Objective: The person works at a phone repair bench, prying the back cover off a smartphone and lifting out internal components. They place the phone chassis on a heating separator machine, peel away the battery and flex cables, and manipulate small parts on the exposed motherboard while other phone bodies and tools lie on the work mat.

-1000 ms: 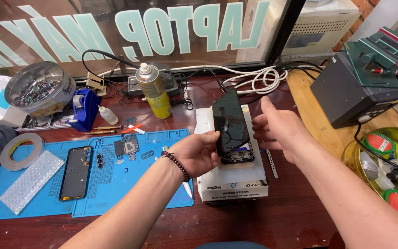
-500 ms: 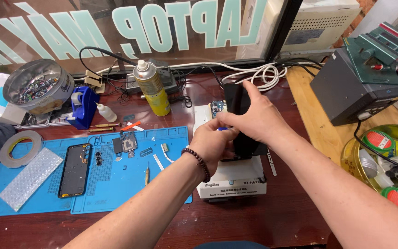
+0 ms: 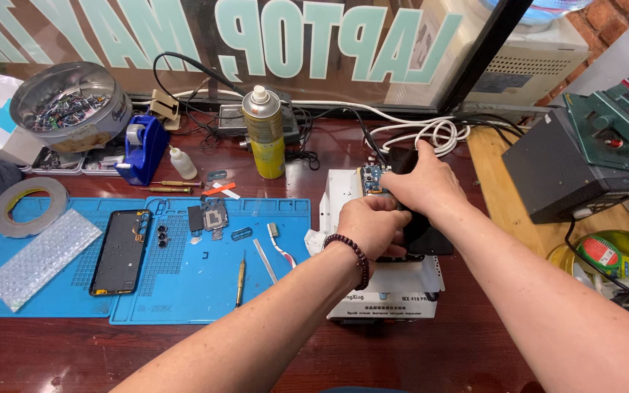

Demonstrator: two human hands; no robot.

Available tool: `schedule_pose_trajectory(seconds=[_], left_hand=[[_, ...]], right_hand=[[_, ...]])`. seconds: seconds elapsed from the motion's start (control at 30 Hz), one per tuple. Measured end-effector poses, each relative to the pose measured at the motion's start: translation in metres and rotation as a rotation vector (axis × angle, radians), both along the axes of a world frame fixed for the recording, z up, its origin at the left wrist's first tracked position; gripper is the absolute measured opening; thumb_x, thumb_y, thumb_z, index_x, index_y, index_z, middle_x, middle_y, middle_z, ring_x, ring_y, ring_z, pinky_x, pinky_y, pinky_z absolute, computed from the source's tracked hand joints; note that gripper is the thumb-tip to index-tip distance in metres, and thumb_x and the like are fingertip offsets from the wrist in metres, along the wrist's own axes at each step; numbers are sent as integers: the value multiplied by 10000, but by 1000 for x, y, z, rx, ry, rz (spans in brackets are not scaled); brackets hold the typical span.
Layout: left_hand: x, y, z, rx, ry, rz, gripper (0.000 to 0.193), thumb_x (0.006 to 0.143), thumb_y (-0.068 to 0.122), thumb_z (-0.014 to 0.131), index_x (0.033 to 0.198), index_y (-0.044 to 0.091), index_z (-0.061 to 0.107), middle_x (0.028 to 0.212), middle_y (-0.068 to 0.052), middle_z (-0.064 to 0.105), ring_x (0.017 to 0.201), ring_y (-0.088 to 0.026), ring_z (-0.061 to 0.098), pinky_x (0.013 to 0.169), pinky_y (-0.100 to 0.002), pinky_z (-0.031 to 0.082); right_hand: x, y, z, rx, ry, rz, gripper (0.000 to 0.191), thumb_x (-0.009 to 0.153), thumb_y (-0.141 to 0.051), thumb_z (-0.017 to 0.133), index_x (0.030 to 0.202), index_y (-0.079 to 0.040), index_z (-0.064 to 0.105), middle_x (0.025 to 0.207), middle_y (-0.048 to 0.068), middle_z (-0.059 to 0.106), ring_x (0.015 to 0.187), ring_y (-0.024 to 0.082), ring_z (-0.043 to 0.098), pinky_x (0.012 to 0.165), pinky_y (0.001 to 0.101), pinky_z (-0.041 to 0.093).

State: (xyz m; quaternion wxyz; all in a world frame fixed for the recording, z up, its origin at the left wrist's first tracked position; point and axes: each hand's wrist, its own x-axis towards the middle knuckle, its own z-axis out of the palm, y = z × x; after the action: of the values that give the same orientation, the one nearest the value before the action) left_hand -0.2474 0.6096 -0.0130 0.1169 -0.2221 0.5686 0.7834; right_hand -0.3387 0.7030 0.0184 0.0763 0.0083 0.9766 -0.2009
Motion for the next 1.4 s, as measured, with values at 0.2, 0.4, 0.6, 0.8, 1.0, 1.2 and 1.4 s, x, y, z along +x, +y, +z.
schedule_pose_trajectory(seconds=[0.2,0.4,0.6,0.8,1.0,1.2,1.4], left_hand=[[-10,-41,-16,-170,-37,84,154,886,83,696,1020,6,699,861,-88,730,668,-170,686,538,-318,589],[-32,-66,-40,-159,-63,51,105,869,81,714,963,39,732,850,-60,738,656,-158,692,560,-319,598],[-46,-66,-46,-172,-67,-1,71,871,65,717,938,43,725,835,-70,729,646,-180,695,561,-334,600],[-53,-68,-43,-176,-64,-16,47,862,54,731,887,47,691,803,-82,725,610,-176,694,537,-331,603],[-58,-69,-50,-194,-58,-13,146,863,52,752,903,45,612,813,-96,708,618,-189,701,534,-335,598],[-65,-79,-64,-48,-30,-131,218,854,31,773,967,46,588,857,-93,679,675,-177,666,587,-332,611],[-67,-86,-69,11,35,-179,217,832,-29,754,954,17,581,852,-127,697,687,-212,710,610,-362,651]], right_hand=[[-4,-10,-1,-49,-49,-41,1000,656,-386,805,1534,-100,423,1350,196,645,1230,326,638,1021,432,513],[-6,-15,2,-14,-109,-61,845,637,-379,868,1377,-79,593,1279,173,696,1158,309,681,997,428,533],[-13,-12,-10,-87,-128,-63,911,625,-340,878,1426,-47,558,1260,172,703,1121,268,710,958,398,556],[-15,-10,-12,-192,-151,-90,939,641,-267,919,1447,-27,502,1277,176,663,1109,247,687,929,384,558],[-7,-11,-6,-219,-196,-116,761,669,-241,874,1359,-67,602,1205,153,726,1043,231,721,878,375,578],[-6,-12,-7,-273,-186,-112,720,665,-232,860,1322,-55,625,1191,150,731,1032,232,729,866,374,584],[-7,-12,-10,-250,-152,-98,784,658,-248,871,1362,-74,573,1177,151,717,1022,228,720,861,378,574]])
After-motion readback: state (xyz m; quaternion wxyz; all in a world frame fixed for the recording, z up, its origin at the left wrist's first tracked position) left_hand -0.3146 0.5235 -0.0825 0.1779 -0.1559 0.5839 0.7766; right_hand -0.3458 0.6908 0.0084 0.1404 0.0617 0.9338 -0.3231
